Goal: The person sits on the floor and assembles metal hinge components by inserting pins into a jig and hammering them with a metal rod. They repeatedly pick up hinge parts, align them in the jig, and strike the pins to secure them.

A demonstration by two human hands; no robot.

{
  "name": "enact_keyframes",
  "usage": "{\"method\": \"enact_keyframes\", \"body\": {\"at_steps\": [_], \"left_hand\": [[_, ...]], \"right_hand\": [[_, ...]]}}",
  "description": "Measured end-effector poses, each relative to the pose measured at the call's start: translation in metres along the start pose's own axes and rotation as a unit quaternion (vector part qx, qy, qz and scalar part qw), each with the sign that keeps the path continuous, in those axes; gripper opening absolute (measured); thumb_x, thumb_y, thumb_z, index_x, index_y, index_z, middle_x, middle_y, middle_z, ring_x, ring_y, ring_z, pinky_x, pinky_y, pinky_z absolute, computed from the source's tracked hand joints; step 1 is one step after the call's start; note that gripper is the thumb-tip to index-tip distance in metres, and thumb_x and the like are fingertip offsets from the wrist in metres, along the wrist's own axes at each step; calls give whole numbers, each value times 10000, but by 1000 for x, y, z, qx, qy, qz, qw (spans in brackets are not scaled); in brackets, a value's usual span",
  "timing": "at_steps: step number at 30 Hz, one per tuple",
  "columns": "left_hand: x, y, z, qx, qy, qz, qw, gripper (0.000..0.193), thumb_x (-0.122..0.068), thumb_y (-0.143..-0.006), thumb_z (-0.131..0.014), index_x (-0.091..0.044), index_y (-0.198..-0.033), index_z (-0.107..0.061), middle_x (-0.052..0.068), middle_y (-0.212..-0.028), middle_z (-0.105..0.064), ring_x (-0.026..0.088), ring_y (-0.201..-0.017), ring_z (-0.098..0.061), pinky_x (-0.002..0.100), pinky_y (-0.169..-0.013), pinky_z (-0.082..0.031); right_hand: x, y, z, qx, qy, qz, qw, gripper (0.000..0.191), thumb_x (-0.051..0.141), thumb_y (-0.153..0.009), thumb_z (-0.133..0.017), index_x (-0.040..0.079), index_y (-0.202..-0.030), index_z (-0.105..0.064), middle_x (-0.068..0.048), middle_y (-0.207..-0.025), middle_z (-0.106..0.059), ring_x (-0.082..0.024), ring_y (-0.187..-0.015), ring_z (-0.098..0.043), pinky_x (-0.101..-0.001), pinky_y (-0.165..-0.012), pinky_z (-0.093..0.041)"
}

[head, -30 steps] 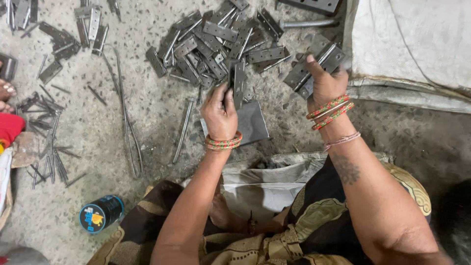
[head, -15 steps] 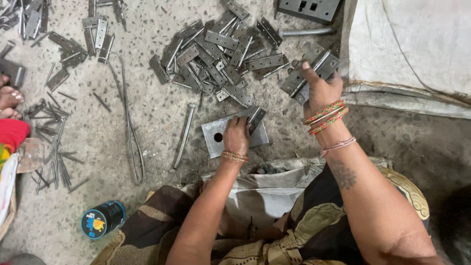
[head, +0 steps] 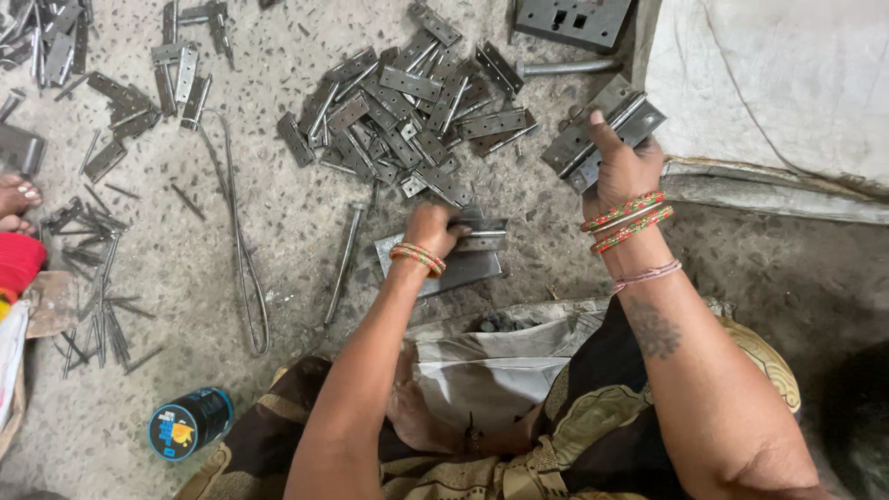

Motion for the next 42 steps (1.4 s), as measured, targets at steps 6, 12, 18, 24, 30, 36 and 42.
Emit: {"method": "enact_keyframes", "body": {"at_steps": [6, 12, 18, 24, 30, 36, 42], "left_hand": [[4, 2, 2, 70, 261, 176, 947, 248, -291, -852, -853, -87, -990, -821, 153, -913, -776, 396, -798, -694, 469, -763, -527], [5, -4, 2, 40, 188, 180, 965, 329, -319, -810, -851, -88, -1038, -805, 85, -964, -795, 222, -821, -763, 376, -787, -567], [10, 2, -5, 36, 173, 206, 962, 377, -370, -789, -873, -78, -1020, -816, 120, -942, -799, 255, -832, -750, 389, -772, -563], [5, 0, -2, 15, 137, 239, 961, 385, -389, -742, -894, -117, -1001, -814, 106, -982, -785, 270, -872, -758, 379, -798, -563], [18, 4, -6, 2, 86, 236, 968, 372, -377, -783, -887, -83, -1001, -817, 146, -1026, -776, 297, -911, -735, 395, -823, -559], [20, 4, 9, -146, 339, 316, 874, 282, -265, -824, -850, -5, -926, -809, 80, -774, -767, 196, -661, -641, 368, -633, -516], [-37, -28, 54, -189, 521, 269, 787, 327, -303, -887, -831, 10, -977, -798, 56, -717, -626, 148, -563, -512, 313, -491, -401]], "right_hand": [[-2, 4, -1, 14, 0, -6, 1000, 225, -16, -906, -768, -8, -1108, -672, -114, -1014, -739, -233, -875, -742, -413, -796, -654], [2, 4, -2, -8, 11, -6, 1000, 235, -26, -918, -776, -16, -1130, -674, -102, -1017, -736, -220, -882, -729, -401, -800, -634], [-1, 3, -2, -1, -2, -17, 1000, 218, -32, -896, -748, -20, -1098, -668, -100, -987, -738, -234, -864, -742, -421, -798, -650], [-1, 1, -3, -14, 13, -9, 1000, 231, -33, -898, -763, -13, -1108, -671, -85, -995, -724, -214, -850, -716, -401, -789, -624], [1, 4, -2, -1, 17, -33, 999, 220, -3, -889, -763, -3, -1083, -659, -96, -965, -732, -229, -830, -721, -413, -764, -632], [5, 9, -11, -2, -2, -56, 998, 315, 123, -906, -790, 27, -1164, -637, -73, -1005, -722, -228, -895, -722, -442, -799, -642], [15, 24, -30, 143, -64, -120, 980, 567, 539, -975, -652, 55, -1271, -639, -93, -1120, -722, -243, -1029, -717, -425, -925, -629]]}}
Point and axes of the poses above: each hand's wrist, its own y-axis away from the middle knuckle, its own z-axis out of the back of the hand, x = y × z, the point moved 1 cm from there along -y, towards the middle knuckle
